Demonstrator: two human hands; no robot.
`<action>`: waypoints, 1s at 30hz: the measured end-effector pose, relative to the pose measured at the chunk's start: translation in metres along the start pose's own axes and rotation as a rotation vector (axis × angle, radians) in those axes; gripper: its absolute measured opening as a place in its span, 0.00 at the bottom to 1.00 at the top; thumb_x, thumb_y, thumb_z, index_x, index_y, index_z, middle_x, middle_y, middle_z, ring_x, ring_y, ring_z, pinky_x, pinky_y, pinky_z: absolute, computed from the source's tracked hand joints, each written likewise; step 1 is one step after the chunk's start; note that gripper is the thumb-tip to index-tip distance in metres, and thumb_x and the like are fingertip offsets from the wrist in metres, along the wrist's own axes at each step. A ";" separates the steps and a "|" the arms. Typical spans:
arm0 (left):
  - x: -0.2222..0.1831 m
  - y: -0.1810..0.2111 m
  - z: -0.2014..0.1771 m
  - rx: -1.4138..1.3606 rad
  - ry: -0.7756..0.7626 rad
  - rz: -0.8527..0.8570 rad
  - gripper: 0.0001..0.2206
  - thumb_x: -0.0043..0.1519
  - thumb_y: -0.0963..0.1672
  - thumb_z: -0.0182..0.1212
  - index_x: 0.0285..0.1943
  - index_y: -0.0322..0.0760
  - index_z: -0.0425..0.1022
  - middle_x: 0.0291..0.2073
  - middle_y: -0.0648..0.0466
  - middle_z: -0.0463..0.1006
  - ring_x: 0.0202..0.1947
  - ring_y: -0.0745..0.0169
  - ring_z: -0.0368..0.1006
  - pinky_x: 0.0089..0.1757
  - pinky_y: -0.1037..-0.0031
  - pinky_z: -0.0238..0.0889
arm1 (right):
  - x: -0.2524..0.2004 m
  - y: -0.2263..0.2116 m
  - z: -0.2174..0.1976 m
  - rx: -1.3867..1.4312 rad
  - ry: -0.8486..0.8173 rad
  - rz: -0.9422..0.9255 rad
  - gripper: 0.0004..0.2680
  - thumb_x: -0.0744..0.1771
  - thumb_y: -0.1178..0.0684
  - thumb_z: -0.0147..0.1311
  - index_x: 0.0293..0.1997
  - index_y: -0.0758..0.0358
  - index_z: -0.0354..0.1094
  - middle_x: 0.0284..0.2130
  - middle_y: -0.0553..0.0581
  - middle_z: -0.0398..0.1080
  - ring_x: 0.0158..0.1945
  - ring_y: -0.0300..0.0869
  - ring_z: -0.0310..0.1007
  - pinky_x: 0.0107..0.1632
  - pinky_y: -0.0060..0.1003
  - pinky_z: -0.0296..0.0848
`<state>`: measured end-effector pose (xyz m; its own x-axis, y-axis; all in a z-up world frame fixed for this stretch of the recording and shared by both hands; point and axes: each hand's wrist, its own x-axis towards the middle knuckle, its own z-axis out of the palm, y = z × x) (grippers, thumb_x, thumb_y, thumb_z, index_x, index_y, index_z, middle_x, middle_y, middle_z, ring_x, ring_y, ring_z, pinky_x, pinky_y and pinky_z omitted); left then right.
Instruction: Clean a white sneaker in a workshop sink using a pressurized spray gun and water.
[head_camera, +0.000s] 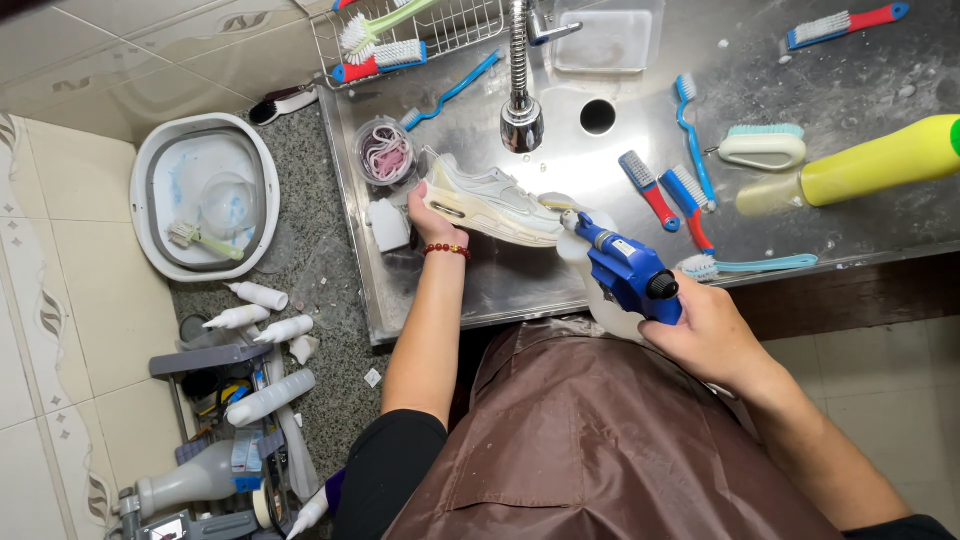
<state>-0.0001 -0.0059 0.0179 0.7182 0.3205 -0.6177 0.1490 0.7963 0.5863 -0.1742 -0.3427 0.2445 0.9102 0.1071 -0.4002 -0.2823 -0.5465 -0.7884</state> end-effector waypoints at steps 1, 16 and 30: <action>-0.002 0.002 0.002 -0.019 -0.014 0.010 0.21 0.61 0.50 0.51 0.54 0.30 0.73 0.52 0.45 0.77 0.53 0.48 0.72 0.54 0.62 0.63 | 0.001 -0.001 0.000 -0.001 -0.001 0.008 0.14 0.58 0.56 0.62 0.44 0.65 0.69 0.24 0.58 0.72 0.28 0.42 0.70 0.37 0.38 0.72; 0.009 -0.001 -0.002 -0.042 -0.057 0.103 0.21 0.61 0.48 0.53 0.60 0.34 0.69 0.56 0.47 0.74 0.57 0.48 0.69 0.57 0.61 0.60 | 0.002 -0.002 0.001 -0.051 -0.010 0.007 0.19 0.57 0.55 0.63 0.52 0.63 0.68 0.23 0.61 0.73 0.25 0.45 0.72 0.34 0.40 0.72; 0.002 0.001 -0.001 -0.019 -0.079 0.110 0.22 0.61 0.48 0.52 0.63 0.34 0.67 0.57 0.46 0.73 0.57 0.47 0.69 0.57 0.60 0.60 | 0.003 -0.005 0.000 -0.020 -0.014 0.002 0.19 0.57 0.56 0.63 0.52 0.63 0.69 0.24 0.60 0.73 0.25 0.43 0.70 0.34 0.38 0.72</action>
<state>0.0007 -0.0038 0.0169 0.7807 0.3654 -0.5069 0.0546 0.7682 0.6378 -0.1698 -0.3397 0.2473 0.9053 0.1175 -0.4082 -0.2777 -0.5634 -0.7781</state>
